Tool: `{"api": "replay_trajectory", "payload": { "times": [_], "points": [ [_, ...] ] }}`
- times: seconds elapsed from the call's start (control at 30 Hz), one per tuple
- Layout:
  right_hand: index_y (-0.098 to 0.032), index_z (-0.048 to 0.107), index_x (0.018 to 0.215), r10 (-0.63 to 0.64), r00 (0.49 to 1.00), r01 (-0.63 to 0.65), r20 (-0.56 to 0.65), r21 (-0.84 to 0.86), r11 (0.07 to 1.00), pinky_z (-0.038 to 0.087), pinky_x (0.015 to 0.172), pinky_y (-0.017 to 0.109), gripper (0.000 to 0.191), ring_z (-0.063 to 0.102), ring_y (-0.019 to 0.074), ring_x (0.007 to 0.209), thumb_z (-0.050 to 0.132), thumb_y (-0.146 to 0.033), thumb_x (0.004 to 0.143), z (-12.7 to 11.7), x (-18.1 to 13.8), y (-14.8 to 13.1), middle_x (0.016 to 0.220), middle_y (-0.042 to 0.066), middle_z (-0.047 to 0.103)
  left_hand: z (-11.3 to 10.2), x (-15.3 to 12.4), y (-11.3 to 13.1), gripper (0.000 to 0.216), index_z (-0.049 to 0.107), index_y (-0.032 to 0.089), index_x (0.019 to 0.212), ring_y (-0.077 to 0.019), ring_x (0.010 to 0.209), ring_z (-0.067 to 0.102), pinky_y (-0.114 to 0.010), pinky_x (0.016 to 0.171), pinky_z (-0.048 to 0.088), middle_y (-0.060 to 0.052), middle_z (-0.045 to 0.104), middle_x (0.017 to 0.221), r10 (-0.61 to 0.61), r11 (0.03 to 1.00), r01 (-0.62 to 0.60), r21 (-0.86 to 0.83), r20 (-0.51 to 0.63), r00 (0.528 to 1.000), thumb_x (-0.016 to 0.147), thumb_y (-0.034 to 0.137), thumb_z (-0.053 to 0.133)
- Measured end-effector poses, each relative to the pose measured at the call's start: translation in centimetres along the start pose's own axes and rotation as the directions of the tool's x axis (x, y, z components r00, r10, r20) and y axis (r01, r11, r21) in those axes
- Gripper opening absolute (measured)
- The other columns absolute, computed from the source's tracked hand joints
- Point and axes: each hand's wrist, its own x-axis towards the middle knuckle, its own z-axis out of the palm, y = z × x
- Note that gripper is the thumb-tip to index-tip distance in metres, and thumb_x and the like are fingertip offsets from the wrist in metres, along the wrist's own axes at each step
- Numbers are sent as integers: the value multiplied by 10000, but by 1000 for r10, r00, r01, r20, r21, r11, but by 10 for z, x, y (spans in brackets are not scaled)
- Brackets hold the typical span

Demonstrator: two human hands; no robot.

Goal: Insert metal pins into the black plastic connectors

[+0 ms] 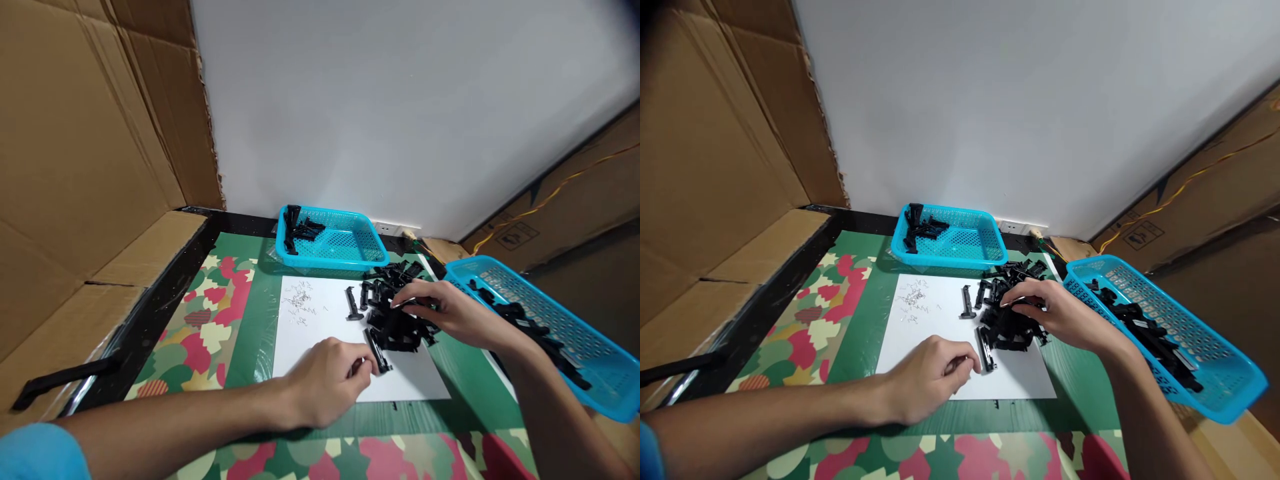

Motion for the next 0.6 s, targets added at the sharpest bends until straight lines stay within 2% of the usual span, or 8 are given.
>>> {"api": "replay_trajectory", "payload": {
  "times": [0.13, 0.23, 0.3, 0.37, 0.5, 0.6],
  "points": [
    [-317, 872, 1087, -6, 1000, 6, -10, -21, 1000, 646, 859, 403, 241, 783, 253, 1005, 653, -406, 1038, 2, 3, -1, 1115, 35, 849, 1, 1, -2, 290, 806, 163, 1048, -148, 660, 621, -257, 631, 428, -13, 734, 772, -19, 999, 20, 39, -22, 1000, 1035, 212, 520],
    [-325, 862, 1114, -16, 1000, 16, 9, -48, 999, 635, 900, 412, 268, 774, 249, 1052, 604, -380, 1066, 3, 5, -2, 1154, 29, 840, 4, 1, -5, 296, 794, 182, 1111, -188, 841, 705, -298, 773, 519, -44, 780, 969, 39, 991, -32, 127, -56, 998, 1042, 196, 507],
    [-323, 854, 1150, -26, 1000, 26, 5, -60, 998, 618, 953, 435, 290, 761, 256, 1095, 579, -386, 1081, 2, 7, -4, 1199, 36, 829, 5, 0, -6, 316, 769, 197, 1229, -209, 918, 724, -335, 846, 562, -68, 769, 1116, 90, 974, -83, 209, -27, 996, 1047, 201, 511],
    [-317, 850, 1177, -29, 999, 27, -19, -67, 997, 605, 954, 438, 308, 752, 261, 1086, 572, -414, 1086, 2, 10, -7, 1207, 48, 823, 5, -3, -6, 358, 720, 214, 1347, -227, 967, 731, -362, 876, 592, -92, 736, 1223, 138, 942, -146, 303, 49, 989, 1048, 209, 523],
    [-302, 854, 1182, -22, 991, 16, -132, -48, 999, 552, 733, 337, 321, 716, 214, 860, 601, -460, 1065, -2, 20, -16, 1110, 51, 822, 6, -7, -5, 417, 635, 227, 1453, -257, 1082, 719, -391, 912, 622, -124, 671, 1357, 199, 868, -248, 430, 157, 967, 1049, 208, 530],
    [-280, 850, 1199, -34, 971, 23, -237, -46, 999, 446, 613, 319, 335, 588, 165, 657, 616, -471, 1055, -7, 39, -27, 892, 24, 781, 7, -7, -6, 451, 590, 229, 1493, -272, 1143, 708, -402, 925, 628, -135, 642, 1430, 215, 845, -268, 462, 166, 962, 1046, 212, 535]
  ]
}}
